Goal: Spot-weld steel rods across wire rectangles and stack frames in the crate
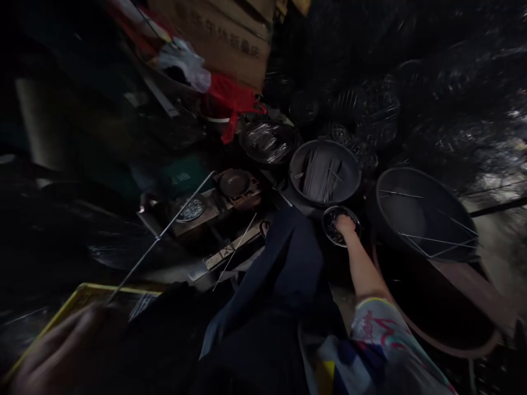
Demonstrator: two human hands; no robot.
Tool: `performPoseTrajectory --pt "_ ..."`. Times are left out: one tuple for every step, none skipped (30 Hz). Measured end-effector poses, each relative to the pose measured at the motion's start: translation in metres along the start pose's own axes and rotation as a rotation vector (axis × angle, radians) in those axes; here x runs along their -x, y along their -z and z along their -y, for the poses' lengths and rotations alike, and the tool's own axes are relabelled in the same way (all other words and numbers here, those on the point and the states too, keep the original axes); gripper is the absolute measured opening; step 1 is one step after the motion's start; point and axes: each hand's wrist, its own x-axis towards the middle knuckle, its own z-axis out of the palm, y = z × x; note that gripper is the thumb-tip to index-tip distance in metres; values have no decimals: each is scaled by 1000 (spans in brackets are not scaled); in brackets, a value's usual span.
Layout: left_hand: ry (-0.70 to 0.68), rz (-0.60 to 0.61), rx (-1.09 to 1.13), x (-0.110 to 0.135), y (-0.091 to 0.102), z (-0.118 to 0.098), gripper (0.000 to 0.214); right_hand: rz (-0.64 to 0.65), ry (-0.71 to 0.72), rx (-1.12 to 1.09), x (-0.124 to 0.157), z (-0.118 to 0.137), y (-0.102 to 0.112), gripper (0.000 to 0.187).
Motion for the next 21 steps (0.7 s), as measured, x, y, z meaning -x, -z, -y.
performPoseTrajectory --pt "29 36 30 -4 -19 9 53 34 -41 -1 -6 -13 -9 20" --pt "51 89 66 -8 -35 18 54 60 -74 -9 -10 -24 -19 20" --pt "48 135 83 -12 -47 28 53 76 -96 -26 -13 -32 -27 19" --pt "11 166 62 -15 -56 36 50 83 -111 -50 -15 -38 -33 18" --pt "-52 195 -5 -18 -62 43 46 82 -119 -83 -17 -44 -38 17" --pt "-126 219 -106 -21 -64 50 42 74 -122 -124 -19 -48 -40 15" --pt "-198 229 -219 -22 -64 54 39 62 -122 -173 -20 -53 -41 14" --pt "-266 237 -328 -24 -63 58 37 47 -119 -229 -21 -56 -40 14" --pt "-324 244 -420 -25 -60 60 35 32 -116 -289 -21 -59 -38 15" --pt "-370 247 -489 -27 -58 62 34 17 -112 -353 -20 -61 -35 17" --pt "-404 236 -536 -28 -55 64 34 4 -108 -418 -18 -62 -32 19" --pt "-425 217 -569 -29 -53 65 33 -6 -99 -483 -16 -62 -29 21" --pt "-439 199 -593 -30 -51 66 33 -11 -86 -545 -13 -59 -26 23" --pt "-447 180 -609 -30 -51 67 33 -11 -66 -604 -9 -55 -23 25" --pt "-451 165 -618 -30 -51 67 33 -6 -38 -656 -5 -49 -19 27" --pt "-455 157 -624 -30 -52 67 33 4 -4 -703 -2 -41 -16 28" --pt "-459 156 -629 -29 -54 66 33 19 36 -743 2 -32 -13 30" --pt "-467 159 -632 -29 -56 64 33 36 79 -776 5 -21 -10 33" --pt "-477 161 -633 -27 -59 62 33 55 124 -802 9 -9 -8 35" --pt "-490 163 -629 -26 -61 59 33 76 168 -823 12 3 -5 39" --pt "-508 168 -617 -25 -63 56 32 99 214 -839 15 15 -2 42"
